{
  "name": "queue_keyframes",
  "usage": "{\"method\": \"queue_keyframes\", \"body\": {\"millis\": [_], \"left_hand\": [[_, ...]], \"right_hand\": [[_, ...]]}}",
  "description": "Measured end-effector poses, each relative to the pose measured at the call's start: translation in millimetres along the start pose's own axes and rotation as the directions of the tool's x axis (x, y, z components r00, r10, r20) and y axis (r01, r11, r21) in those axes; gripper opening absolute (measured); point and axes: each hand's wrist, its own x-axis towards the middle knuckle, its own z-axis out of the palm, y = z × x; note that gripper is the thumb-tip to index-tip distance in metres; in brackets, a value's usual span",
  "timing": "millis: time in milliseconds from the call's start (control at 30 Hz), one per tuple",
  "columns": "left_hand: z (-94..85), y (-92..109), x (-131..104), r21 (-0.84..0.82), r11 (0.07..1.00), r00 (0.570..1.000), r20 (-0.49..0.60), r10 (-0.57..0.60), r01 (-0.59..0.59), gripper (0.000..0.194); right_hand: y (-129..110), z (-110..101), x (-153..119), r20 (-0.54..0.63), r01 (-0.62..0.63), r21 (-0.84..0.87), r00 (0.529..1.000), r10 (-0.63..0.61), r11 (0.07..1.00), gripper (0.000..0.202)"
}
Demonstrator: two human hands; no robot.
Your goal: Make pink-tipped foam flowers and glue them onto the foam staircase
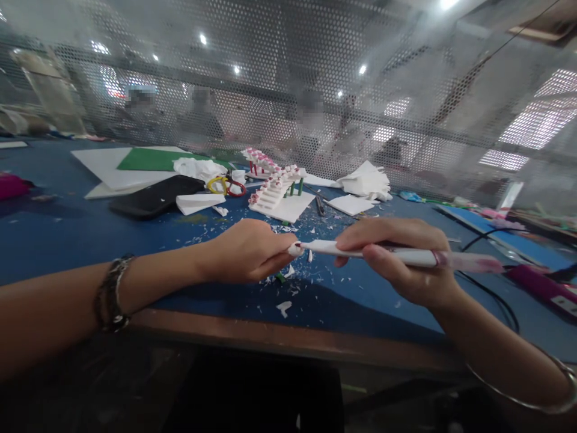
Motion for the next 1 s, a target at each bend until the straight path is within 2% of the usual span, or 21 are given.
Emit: {"method": "queue_keyframes", "body": {"millis": [200, 300, 400, 500, 633, 700, 767, 867, 933, 1000], "left_hand": [[0.5, -1.2, 1.1, 0.118, 0.992, 0.998, -0.037, 0.058, -0.053, 0.037], [-0.9, -1.7, 0.7, 0.177, 0.981, 0.994, -0.063, 0.091, -0.079, 0.035], [-2.1, -1.9, 0.1, 0.226, 0.973, 0.994, -0.079, 0.077, -0.057, 0.034], [-2.3, -2.5, -0.6, 0.259, 0.965, 0.992, -0.104, 0.068, -0.039, 0.034], [-1.4, -3.5, -2.2, 0.308, 0.949, 0.958, -0.245, 0.148, -0.068, 0.033], [-1.6, -3.0, -3.1, 0.350, 0.934, 0.939, -0.295, 0.179, -0.069, 0.032], [-2.6, -1.7, -3.6, 0.383, 0.922, 0.929, -0.320, 0.185, -0.052, 0.030], [-4.4, -0.1, -3.5, 0.411, 0.911, 0.909, -0.362, 0.205, -0.042, 0.030], [-4.9, 0.2, -3.3, 0.424, 0.904, 0.909, -0.359, 0.214, -0.045, 0.029], [-4.8, -0.1, -3.0, 0.429, 0.902, 0.905, -0.363, 0.222, -0.048, 0.029]], "right_hand": [[1.9, -0.1, -1.4, -0.050, -0.028, -0.020, 0.998, 0.027, 0.999, 0.015], [2.4, -0.6, -2.9, -0.028, -0.026, 0.031, 0.999, 0.027, 0.999, 0.016], [2.4, -1.3, -2.8, -0.013, -0.042, 0.029, 0.999, 0.043, 0.999, 0.016], [2.6, -1.6, -2.3, -0.063, -0.044, 0.048, 0.997, 0.047, 0.998, 0.016], [3.7, -1.2, -3.2, -0.052, -0.017, 0.095, 0.998, 0.022, 0.995, 0.016], [4.6, -0.6, -3.4, -0.087, -0.015, 0.103, 0.996, 0.024, 0.995, 0.016], [5.2, 0.1, -3.1, -0.124, 0.028, 0.142, 0.992, -0.010, 0.989, 0.016], [4.7, 0.9, -2.5, -0.072, 0.079, 0.163, 0.995, -0.068, 0.983, 0.017], [3.9, 1.0, -2.6, -0.068, 0.052, 0.138, 0.997, -0.043, 0.989, 0.016], [3.5, 1.1, -2.7, -0.115, 0.041, 0.148, 0.993, -0.024, 0.988, 0.016]]}}
